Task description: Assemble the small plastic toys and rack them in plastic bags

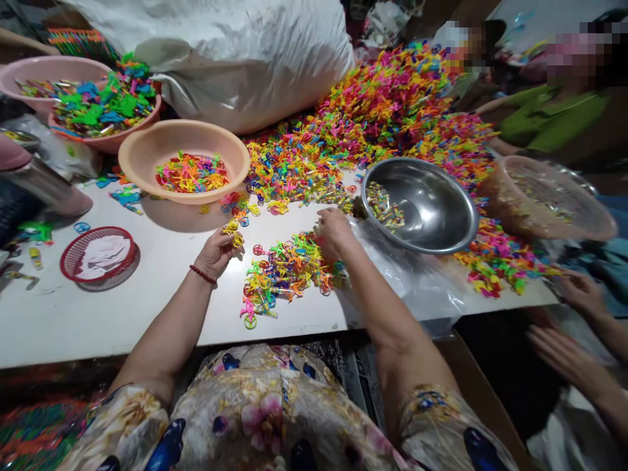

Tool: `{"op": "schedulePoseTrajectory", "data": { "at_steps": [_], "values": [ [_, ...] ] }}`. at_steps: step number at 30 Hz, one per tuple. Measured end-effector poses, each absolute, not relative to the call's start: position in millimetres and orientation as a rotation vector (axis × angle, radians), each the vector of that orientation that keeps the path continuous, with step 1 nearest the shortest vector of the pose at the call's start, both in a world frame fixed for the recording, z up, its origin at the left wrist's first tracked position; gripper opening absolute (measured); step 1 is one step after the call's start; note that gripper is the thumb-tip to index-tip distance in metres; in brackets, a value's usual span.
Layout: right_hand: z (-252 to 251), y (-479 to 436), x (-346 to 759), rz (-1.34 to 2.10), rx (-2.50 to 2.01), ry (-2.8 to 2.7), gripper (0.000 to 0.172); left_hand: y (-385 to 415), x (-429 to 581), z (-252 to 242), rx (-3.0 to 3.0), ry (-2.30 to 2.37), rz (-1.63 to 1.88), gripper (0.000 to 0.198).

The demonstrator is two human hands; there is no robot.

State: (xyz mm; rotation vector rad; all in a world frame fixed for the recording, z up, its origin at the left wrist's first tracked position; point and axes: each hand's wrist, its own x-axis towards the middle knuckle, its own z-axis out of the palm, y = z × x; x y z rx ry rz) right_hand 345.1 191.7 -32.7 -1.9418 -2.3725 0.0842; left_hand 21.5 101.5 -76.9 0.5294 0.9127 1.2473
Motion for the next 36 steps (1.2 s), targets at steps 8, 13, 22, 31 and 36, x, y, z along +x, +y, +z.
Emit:
{"op": "schedulePoseTrajectory", "data": {
  "at_steps": [8,13,22,31,36],
  "values": [
    [-51,250,351,0.143,-2.211,-2.617,0.03,94,33,-87,0.814,1.009,1.379,0.046],
    [-61,255,342,0.126,-2.157,-2.593,0.028,91,42,-94,1.314,1.048,1.098,0.031],
    [-64,248,295,0.835,-1.756,-1.801,0.008,97,52,-98,1.681,1.372,0.973,0.015],
    [-18,190,262,1.71,-1.095,-0.971,0.037,94,50,-87,0.613,1.078,1.33,0.048],
    [-1,134,260,1.792,-1.032,-0.86,0.043,92,46,-82,0.671,1.101,1.385,0.051]
  ]
}}
